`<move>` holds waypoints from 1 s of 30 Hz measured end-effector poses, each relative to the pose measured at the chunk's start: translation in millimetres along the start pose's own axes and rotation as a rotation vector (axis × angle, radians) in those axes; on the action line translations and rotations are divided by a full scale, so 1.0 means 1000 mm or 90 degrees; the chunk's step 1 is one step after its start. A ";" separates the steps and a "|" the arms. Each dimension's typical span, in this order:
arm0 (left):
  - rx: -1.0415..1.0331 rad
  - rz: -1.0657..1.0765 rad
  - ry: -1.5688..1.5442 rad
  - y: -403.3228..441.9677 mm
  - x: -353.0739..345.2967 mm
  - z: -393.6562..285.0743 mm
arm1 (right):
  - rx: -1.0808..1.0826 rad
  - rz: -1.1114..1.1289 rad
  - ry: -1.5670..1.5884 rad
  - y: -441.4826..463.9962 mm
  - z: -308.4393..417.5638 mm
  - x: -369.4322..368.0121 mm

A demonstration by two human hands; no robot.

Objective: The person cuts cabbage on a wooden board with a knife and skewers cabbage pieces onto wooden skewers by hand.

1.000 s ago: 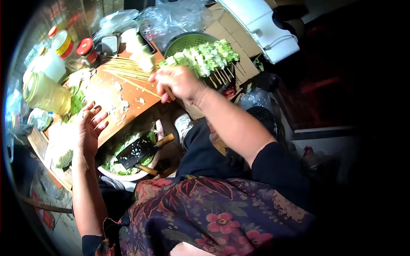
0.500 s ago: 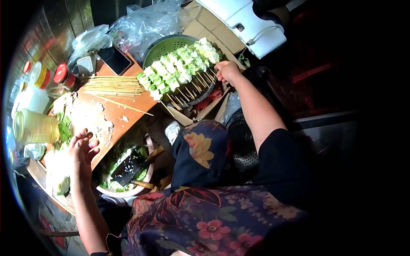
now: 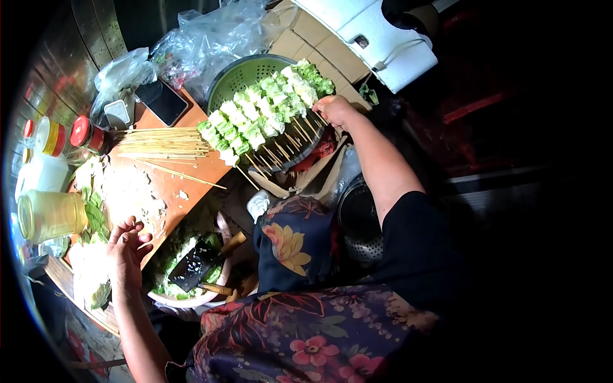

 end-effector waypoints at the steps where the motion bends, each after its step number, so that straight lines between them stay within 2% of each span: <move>1: 0.002 0.005 0.002 0.001 0.001 0.001 | 0.003 -0.004 -0.041 -0.001 0.002 -0.002; 2: 0.002 0.005 0.003 0.002 0.000 0.002 | 0.004 -0.004 -0.040 0.004 0.001 -0.006; 5: 0.000 0.015 0.011 0.002 -0.001 0.003 | 0.128 -0.109 -0.161 0.031 -0.014 -0.013; 9: -0.014 0.019 0.025 -0.001 -0.004 0.001 | 0.111 -0.156 -0.202 0.042 -0.023 -0.016; 11: -0.015 0.017 0.040 -0.003 -0.002 -0.001 | 0.025 -0.145 -0.200 0.037 -0.020 -0.017; 12: -0.015 0.014 0.040 -0.003 0.001 0.000 | 0.027 -0.143 -0.200 0.030 -0.015 -0.018; 14: -0.036 0.020 0.045 -0.004 0.010 0.001 | 0.068 -0.231 -0.469 0.013 -0.002 -0.020; 15: -0.057 0.040 0.026 -0.004 0.019 0.004 | 0.075 -0.287 -0.502 0.006 -0.002 -0.021; 16: -0.079 0.069 0.021 -0.001 0.029 0.007 | 0.066 -0.263 -0.519 0.001 0.001 -0.020; 17: -0.102 0.061 0.027 -0.001 0.037 0.008 | 0.053 -0.238 -0.524 -0.022 0.018 -0.025; 19: -0.110 0.013 0.055 -0.006 0.046 -0.003 | 0.127 -0.287 -0.538 -0.048 0.037 -0.041; 20: -0.128 0.024 0.041 0.002 0.068 0.001 | 0.161 -0.263 -0.521 -0.062 0.050 -0.052; 21: -0.127 -0.040 0.073 -0.006 0.067 -0.008 | 0.227 -0.225 -0.562 -0.076 0.065 -0.066; 23: -0.169 -0.079 0.209 -0.006 0.089 -0.020 | 0.311 -0.094 -0.570 -0.101 0.089 -0.104; 25: -0.180 -0.201 0.398 -0.016 0.101 -0.031 | 0.386 0.043 -0.584 -0.118 0.098 -0.157; 26: -0.193 -0.260 0.494 -0.020 0.109 -0.034 | 0.404 0.157 -0.627 -0.135 0.105 -0.187; 28: -0.251 -0.255 0.524 -0.014 0.146 -0.029 | 0.453 0.304 -0.697 -0.156 0.092 -0.247; 29: -0.229 -0.306 0.601 -0.021 0.152 -0.033 | 0.413 0.364 -0.823 -0.164 0.084 -0.277; 30: -0.229 -0.315 0.598 -0.030 0.157 -0.038 | 0.406 0.410 -0.817 -0.165 0.064 -0.304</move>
Point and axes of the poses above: each hand's wrist, its own y-axis towards the middle knuckle, its own x-axis out of the back of the hand, z = x × y, the point moved 2 cm from there along y, towards the middle knuckle, and after that the axes turned 10 degrees about z, right-handed, at the moved point
